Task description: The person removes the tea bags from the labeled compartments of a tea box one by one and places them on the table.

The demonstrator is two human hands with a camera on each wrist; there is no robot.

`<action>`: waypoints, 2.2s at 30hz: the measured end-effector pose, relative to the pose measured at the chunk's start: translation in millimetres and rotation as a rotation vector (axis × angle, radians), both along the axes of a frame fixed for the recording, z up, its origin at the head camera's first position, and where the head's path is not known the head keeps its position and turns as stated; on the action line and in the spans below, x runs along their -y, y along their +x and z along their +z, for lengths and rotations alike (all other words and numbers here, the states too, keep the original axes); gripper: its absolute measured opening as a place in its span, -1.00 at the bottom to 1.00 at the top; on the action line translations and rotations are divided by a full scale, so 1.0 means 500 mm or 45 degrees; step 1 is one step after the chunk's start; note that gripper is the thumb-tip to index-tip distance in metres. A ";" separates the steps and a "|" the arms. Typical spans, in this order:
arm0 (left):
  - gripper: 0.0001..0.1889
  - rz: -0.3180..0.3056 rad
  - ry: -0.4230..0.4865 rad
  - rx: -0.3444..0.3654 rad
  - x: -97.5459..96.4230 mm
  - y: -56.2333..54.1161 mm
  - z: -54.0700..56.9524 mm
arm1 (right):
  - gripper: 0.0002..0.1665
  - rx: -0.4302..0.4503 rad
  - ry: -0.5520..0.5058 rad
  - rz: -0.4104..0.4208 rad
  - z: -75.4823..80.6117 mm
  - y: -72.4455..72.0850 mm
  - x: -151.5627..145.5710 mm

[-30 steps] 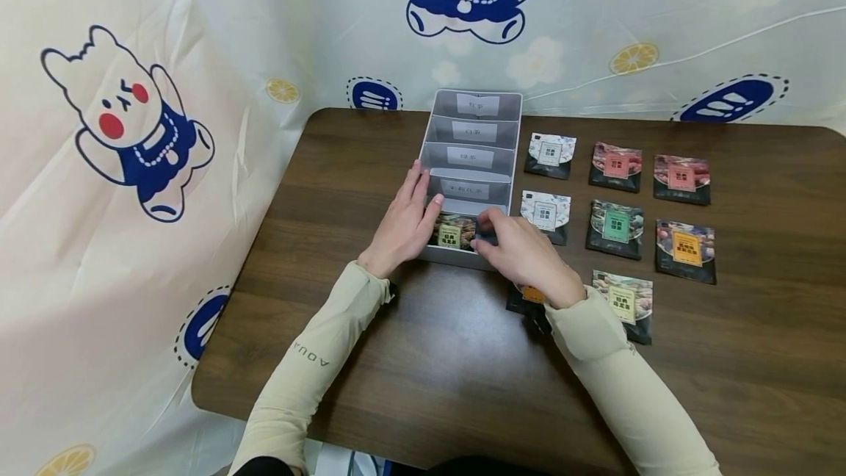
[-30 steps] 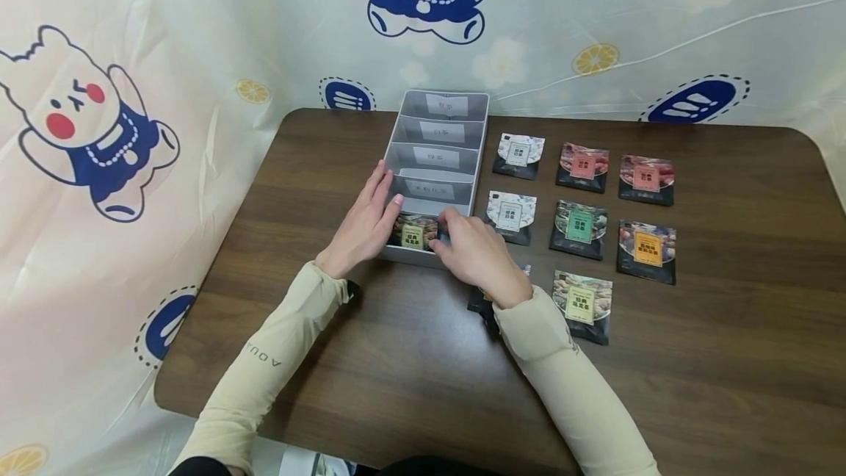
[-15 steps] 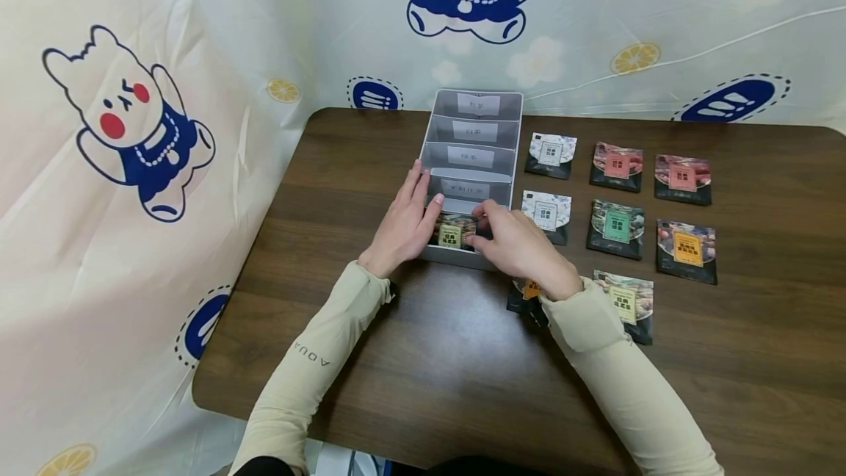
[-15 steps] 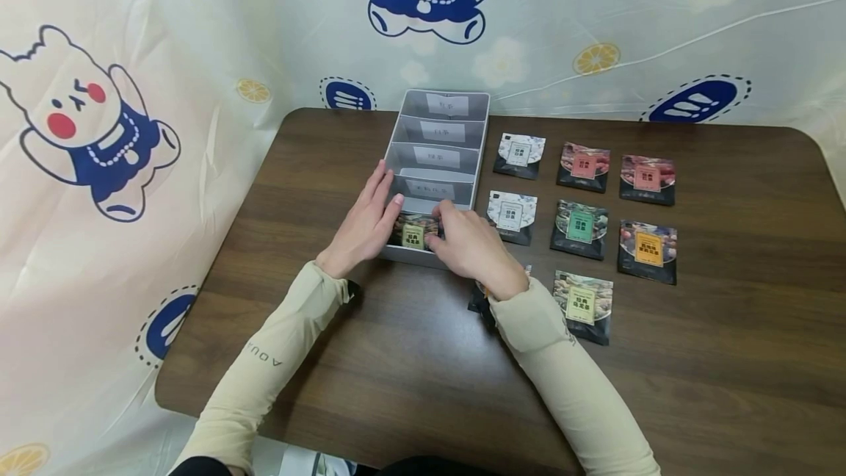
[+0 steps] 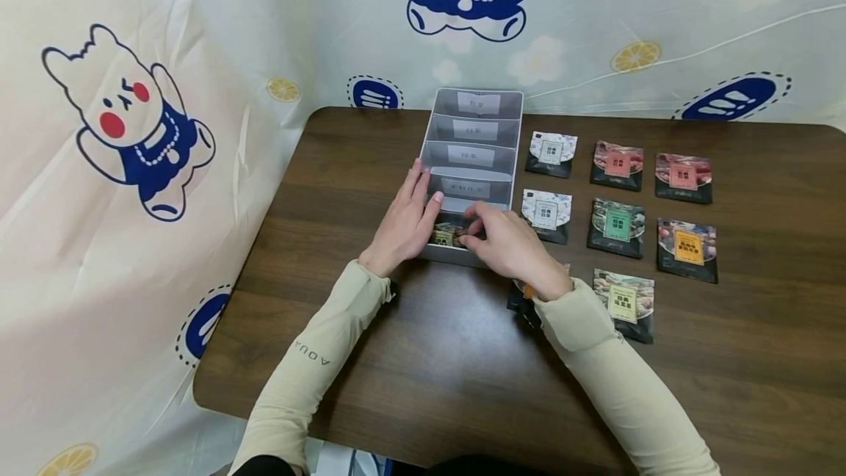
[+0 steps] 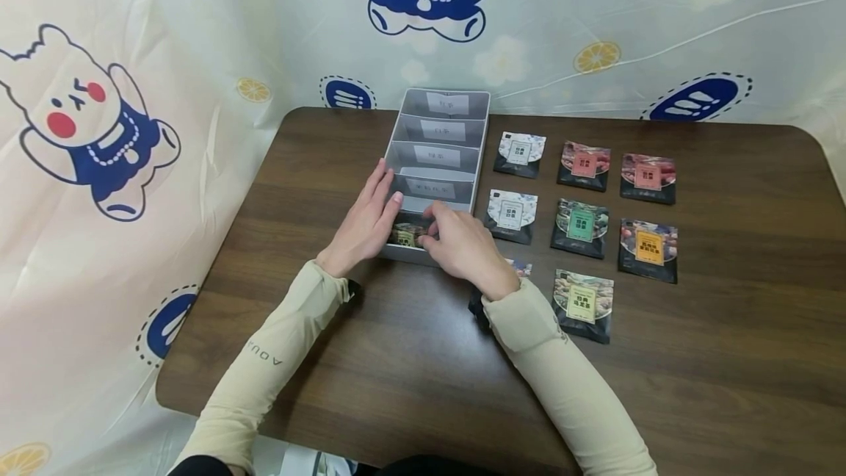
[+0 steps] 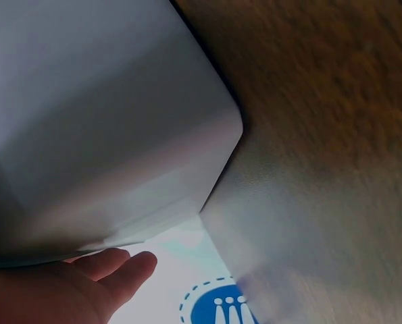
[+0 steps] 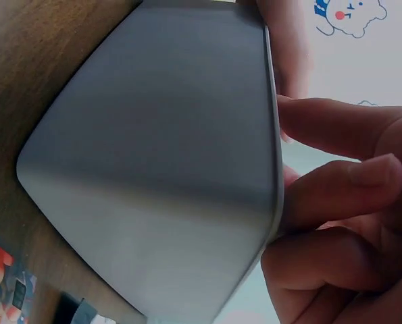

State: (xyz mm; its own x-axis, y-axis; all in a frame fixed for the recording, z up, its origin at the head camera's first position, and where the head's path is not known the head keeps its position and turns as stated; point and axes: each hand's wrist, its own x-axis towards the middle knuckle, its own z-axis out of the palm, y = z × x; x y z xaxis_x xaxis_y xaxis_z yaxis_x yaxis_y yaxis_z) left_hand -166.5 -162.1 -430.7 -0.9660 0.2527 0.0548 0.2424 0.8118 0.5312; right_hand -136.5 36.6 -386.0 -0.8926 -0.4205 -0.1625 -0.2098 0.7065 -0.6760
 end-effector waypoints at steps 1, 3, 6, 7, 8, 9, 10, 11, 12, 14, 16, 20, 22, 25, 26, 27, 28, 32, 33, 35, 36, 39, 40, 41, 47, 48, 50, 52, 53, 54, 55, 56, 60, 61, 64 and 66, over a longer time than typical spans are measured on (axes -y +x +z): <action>-0.30 0.000 0.003 0.001 0.000 0.000 0.001 | -0.63 -0.024 0.011 0.010 -0.001 0.000 0.001; -0.30 -0.001 0.010 0.002 0.000 0.000 0.002 | -0.70 -0.074 0.038 0.032 -0.001 0.002 0.004; -0.30 -0.001 0.014 0.002 0.000 0.000 0.003 | -0.77 -0.137 0.096 0.048 -0.001 0.005 0.008; -0.30 -0.001 0.011 0.003 -0.001 0.001 0.003 | -0.79 -0.152 0.117 0.048 0.000 0.005 0.010; -0.30 -0.001 0.009 0.004 -0.001 0.001 0.003 | -0.80 -0.166 0.137 0.044 0.000 0.006 0.012; -0.30 0.000 0.007 0.005 -0.001 0.001 0.003 | -0.81 -0.176 0.156 0.039 0.000 0.007 0.014; -0.30 0.001 0.005 0.006 -0.001 0.001 0.003 | -0.82 -0.187 0.173 0.036 0.000 0.007 0.017; -0.30 0.002 0.002 0.007 -0.001 0.002 0.003 | -0.82 -0.200 0.188 0.035 0.000 0.007 0.019; -0.30 0.003 -0.001 0.006 -0.001 0.002 0.002 | -0.83 -0.209 0.198 0.035 0.000 0.007 0.021; -0.30 0.004 -0.002 0.001 -0.001 0.001 0.002 | -0.85 -0.230 0.216 0.033 -0.002 0.007 0.025; -0.30 0.004 -0.002 -0.005 -0.001 0.001 0.000 | -0.87 -0.250 0.227 0.034 -0.004 0.007 0.027; -0.31 0.004 0.003 -0.014 -0.002 0.002 -0.001 | -0.86 -0.295 0.234 0.033 -0.010 0.008 0.028; -0.31 0.003 0.007 -0.015 -0.002 0.002 -0.001 | -0.85 -0.317 0.230 0.031 -0.011 0.009 0.027; -0.31 0.001 0.017 -0.013 -0.002 0.003 0.000 | -0.84 -0.336 0.223 0.019 -0.010 0.010 0.021; -0.30 0.001 0.019 -0.011 -0.002 0.003 0.000 | -0.83 -0.340 0.221 0.014 -0.010 0.011 0.019; -0.31 0.001 0.021 -0.012 -0.002 0.003 0.000 | -0.83 -0.344 0.221 0.006 -0.010 0.011 0.017; -0.30 0.002 0.023 -0.010 -0.002 0.003 0.000 | -0.83 -0.348 0.215 -0.001 -0.009 0.011 0.014; -0.29 0.003 0.023 -0.009 0.000 0.002 -0.001 | -0.80 -0.367 0.185 -0.037 -0.011 0.011 0.002; -0.29 0.002 0.024 -0.012 0.000 0.002 -0.002 | -0.80 -0.381 0.178 -0.047 -0.011 0.011 -0.001; -0.29 -0.001 0.029 -0.014 0.001 0.002 -0.002 | -0.78 -0.400 0.165 -0.066 -0.012 0.012 -0.007; -0.30 -0.003 0.029 -0.018 0.001 0.001 -0.003 | -0.77 -0.411 0.158 -0.079 -0.012 0.012 -0.010; -0.30 -0.006 0.032 -0.026 0.001 0.001 -0.003 | -0.72 -0.446 0.139 -0.110 -0.013 0.012 -0.018; -0.30 -0.005 0.032 -0.028 0.001 0.001 -0.002 | -0.71 -0.456 0.132 -0.118 -0.015 0.012 -0.021; -0.30 -0.005 0.032 -0.030 0.000 0.001 -0.002 | -0.70 -0.465 0.122 -0.127 -0.015 0.012 -0.024; -0.30 -0.006 0.035 -0.025 -0.001 0.001 -0.002 | -0.70 -0.537 0.067 -0.190 -0.020 0.011 -0.040; -0.30 -0.005 0.035 -0.024 -0.002 0.002 -0.002 | -0.71 -0.546 0.060 -0.202 -0.020 0.010 -0.043; -0.30 -0.004 0.033 -0.025 -0.002 0.001 -0.003 | -0.71 -0.551 0.047 -0.217 -0.021 0.008 -0.047; -0.30 -0.001 0.035 -0.026 -0.003 0.001 -0.004 | -0.70 -0.536 0.045 -0.225 -0.022 0.006 -0.050; -0.30 0.000 0.034 -0.027 -0.003 0.000 -0.005 | -0.70 -0.523 0.048 -0.227 -0.023 0.006 -0.051; -0.30 0.001 0.035 -0.026 -0.003 0.000 -0.005 | -0.71 -0.509 0.048 -0.230 -0.023 0.006 -0.053; -0.30 0.001 0.037 -0.026 -0.003 0.000 -0.005 | -0.71 -0.499 0.049 -0.232 -0.024 0.005 -0.054; -0.30 0.000 0.037 -0.026 -0.003 0.000 -0.005 | -0.71 -0.490 0.046 -0.237 -0.024 0.005 -0.055; -0.30 -0.007 0.039 -0.032 -0.003 0.000 -0.005 | -0.71 -0.458 0.014 -0.261 -0.024 0.003 -0.058; -0.30 -0.010 0.040 -0.034 -0.003 0.001 -0.005 | -0.71 -0.446 -0.002 -0.268 -0.024 0.001 -0.058; -0.30 -0.011 0.040 -0.038 -0.003 0.001 -0.005 | -0.69 -0.388 -0.048 -0.285 -0.022 -0.002 -0.061; -0.29 -0.009 0.039 -0.038 -0.003 0.001 -0.005 | -0.68 -0.355 -0.082 -0.287 -0.020 -0.004 -0.063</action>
State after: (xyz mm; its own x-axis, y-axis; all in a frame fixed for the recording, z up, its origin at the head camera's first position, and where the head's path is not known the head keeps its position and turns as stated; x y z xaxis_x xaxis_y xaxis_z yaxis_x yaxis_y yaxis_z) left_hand -165.8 -160.6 -433.3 -0.9620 0.2571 0.0916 0.2643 0.7935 0.5483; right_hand -138.2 68.0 -396.0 -0.9703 -0.2094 0.1207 -0.2361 0.7137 -0.6594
